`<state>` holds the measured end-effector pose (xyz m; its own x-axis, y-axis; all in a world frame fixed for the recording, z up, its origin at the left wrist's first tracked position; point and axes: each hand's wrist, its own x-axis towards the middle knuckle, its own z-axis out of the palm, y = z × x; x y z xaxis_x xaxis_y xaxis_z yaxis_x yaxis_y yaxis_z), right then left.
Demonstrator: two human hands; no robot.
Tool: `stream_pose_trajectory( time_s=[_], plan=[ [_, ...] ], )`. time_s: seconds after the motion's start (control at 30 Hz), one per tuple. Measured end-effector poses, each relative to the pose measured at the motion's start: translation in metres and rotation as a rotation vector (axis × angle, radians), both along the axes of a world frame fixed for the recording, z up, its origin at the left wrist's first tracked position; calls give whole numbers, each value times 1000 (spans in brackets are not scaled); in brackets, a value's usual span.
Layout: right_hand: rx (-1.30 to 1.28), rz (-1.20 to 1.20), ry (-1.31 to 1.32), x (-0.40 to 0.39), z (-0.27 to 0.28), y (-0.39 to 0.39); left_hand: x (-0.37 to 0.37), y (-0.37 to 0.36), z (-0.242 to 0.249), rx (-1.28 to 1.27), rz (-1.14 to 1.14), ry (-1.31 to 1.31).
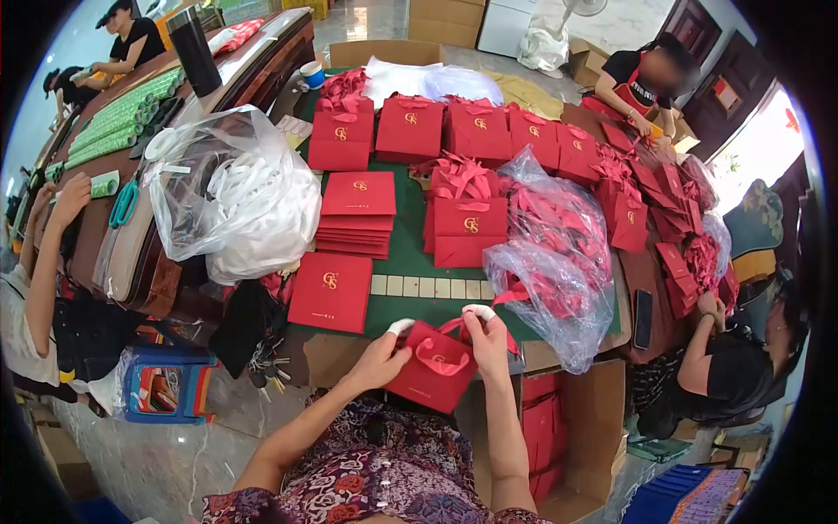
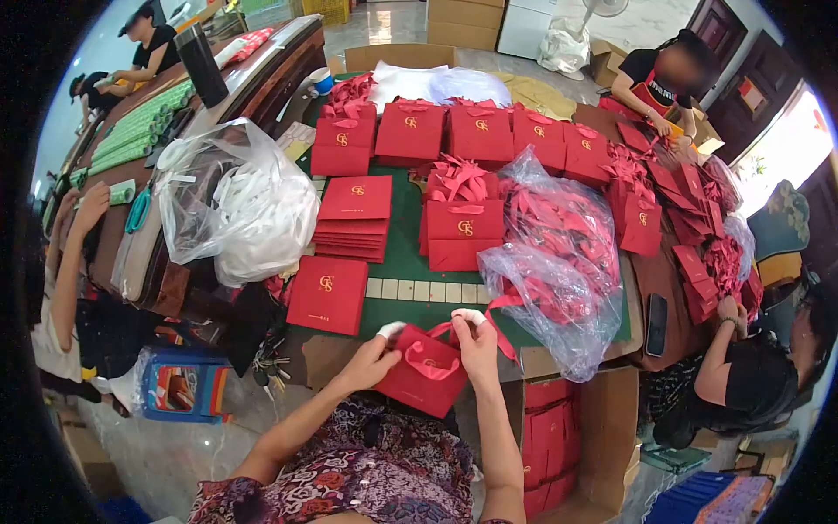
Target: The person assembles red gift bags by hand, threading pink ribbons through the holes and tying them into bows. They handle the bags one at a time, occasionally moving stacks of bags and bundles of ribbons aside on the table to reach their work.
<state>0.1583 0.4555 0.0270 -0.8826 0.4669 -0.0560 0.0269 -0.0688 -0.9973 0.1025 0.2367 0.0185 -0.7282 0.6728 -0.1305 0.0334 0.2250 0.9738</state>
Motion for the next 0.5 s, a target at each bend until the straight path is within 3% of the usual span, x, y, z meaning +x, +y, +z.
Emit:
stream_pose_trajectory(
  time_s=[0.03, 0.27, 0.5],
  plan=[
    [-44, -6, -20, -2, -5, -1, 2, -2, -4, -117, -2, 172],
    [-203, 27, -65, -16, -8, 5, 10, -2, 22, -81, -54, 41],
    [60, -39, -47, -44, -23, 21, 22, -20, -1, -35, -137, -6]
  ],
)
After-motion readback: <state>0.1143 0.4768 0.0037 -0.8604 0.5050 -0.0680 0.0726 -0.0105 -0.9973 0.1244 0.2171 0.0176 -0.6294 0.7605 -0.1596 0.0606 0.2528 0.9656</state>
